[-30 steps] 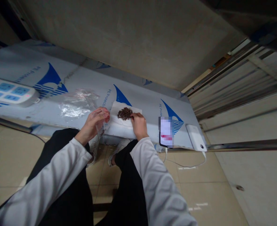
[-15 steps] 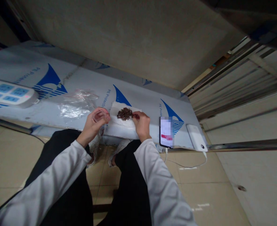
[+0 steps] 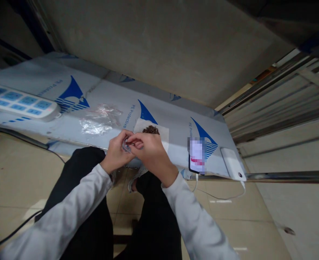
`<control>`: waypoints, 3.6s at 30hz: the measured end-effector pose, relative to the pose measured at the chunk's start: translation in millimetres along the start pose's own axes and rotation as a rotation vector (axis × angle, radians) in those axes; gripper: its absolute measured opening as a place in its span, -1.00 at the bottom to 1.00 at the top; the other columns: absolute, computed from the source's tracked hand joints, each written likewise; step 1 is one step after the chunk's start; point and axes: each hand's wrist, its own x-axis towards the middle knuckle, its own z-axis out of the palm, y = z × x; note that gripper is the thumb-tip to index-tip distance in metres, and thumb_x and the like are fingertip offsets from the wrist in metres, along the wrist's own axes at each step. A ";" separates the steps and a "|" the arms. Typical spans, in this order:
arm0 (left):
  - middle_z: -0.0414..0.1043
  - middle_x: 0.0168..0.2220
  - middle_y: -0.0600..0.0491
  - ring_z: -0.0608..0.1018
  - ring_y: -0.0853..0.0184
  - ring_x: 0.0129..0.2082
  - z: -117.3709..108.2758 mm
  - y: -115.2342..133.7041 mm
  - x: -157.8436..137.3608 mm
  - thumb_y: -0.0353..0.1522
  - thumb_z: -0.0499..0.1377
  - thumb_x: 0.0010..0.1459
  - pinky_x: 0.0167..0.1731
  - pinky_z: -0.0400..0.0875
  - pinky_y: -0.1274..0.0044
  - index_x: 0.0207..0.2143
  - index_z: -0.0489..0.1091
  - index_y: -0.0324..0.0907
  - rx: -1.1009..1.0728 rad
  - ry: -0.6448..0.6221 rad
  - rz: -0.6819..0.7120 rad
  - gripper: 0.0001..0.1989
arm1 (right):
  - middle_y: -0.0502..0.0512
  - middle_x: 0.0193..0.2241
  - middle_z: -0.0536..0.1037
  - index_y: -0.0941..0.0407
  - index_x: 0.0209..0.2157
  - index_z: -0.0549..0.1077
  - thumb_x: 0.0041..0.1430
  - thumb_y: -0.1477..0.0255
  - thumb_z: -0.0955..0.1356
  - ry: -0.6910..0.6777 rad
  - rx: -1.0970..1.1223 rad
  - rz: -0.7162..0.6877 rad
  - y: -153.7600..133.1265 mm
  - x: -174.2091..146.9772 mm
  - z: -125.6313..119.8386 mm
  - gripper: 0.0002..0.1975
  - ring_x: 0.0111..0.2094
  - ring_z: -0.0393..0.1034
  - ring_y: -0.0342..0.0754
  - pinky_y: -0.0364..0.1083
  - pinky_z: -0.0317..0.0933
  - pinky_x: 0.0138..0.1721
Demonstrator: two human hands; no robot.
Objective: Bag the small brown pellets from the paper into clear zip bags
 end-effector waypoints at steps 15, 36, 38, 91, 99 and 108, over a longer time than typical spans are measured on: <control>0.35 -0.24 0.03 0.44 0.34 -0.26 -7.9 6.0 -3.6 -0.35 0.30 -0.11 -0.23 0.34 0.50 -0.09 0.24 -0.19 -0.361 -0.070 -0.110 -0.50 | 0.12 -0.25 0.54 0.10 -0.37 0.52 0.09 0.33 0.40 0.039 0.107 0.061 28.0 -17.8 -7.1 -0.87 -0.22 0.46 -0.04 -0.07 0.32 -0.25; 0.50 -0.49 0.07 0.51 0.43 -0.49 -10.2 13.3 -5.5 -0.21 0.33 -0.08 -0.37 0.42 0.59 -0.44 0.48 -0.26 -0.683 -0.053 -0.517 -0.73 | 0.02 -0.53 0.56 0.15 -0.47 0.56 -0.25 0.22 0.53 0.174 0.620 0.353 33.1 -17.5 8.7 -0.68 -0.50 0.39 -0.14 -0.13 0.28 -0.39; 0.47 -0.53 0.09 0.49 0.44 -0.52 -9.2 12.6 -5.5 -0.21 0.33 -0.09 -0.42 0.41 0.60 -0.48 0.46 -0.25 -0.679 -0.019 -0.534 -0.74 | 0.03 -0.54 0.56 0.16 -0.44 0.57 -0.23 0.23 0.52 0.170 0.672 0.409 34.7 -20.2 9.2 -0.68 -0.52 0.38 -0.15 -0.15 0.27 -0.42; 0.17 -0.78 0.18 0.19 0.56 -0.82 -8.6 9.2 -12.0 -0.02 0.05 0.14 -0.79 0.00 0.64 -0.60 0.41 -0.24 -0.576 0.250 -0.628 -0.49 | 0.24 -0.18 0.51 0.19 -0.08 0.46 0.18 0.47 0.21 0.388 -0.441 0.004 83.3 53.1 7.3 -0.68 -0.12 0.35 0.06 0.03 0.18 0.00; 0.11 -0.81 0.20 0.14 0.55 -0.82 -34.0 -6.4 -14.2 -0.09 0.02 0.17 -0.77 -0.02 0.64 -0.65 0.36 -0.23 -0.515 0.682 -0.647 -0.51 | 0.31 -0.11 0.49 0.18 -0.18 0.50 0.20 0.33 0.29 0.091 -0.472 0.168 23.6 115.9 114.2 -0.74 -0.02 0.31 0.14 0.05 0.20 -0.05; 0.16 -0.78 0.20 0.17 0.55 -0.80 -41.1 -18.2 -3.1 -0.10 0.03 0.14 -0.77 -0.01 0.65 -0.63 0.38 -0.24 -0.508 0.732 -0.640 -0.54 | 0.15 -0.26 0.55 0.14 -0.20 0.47 0.21 0.37 0.28 0.185 -0.365 0.208 25.9 118.1 110.0 -0.80 -0.18 0.40 0.01 -0.06 0.21 -0.12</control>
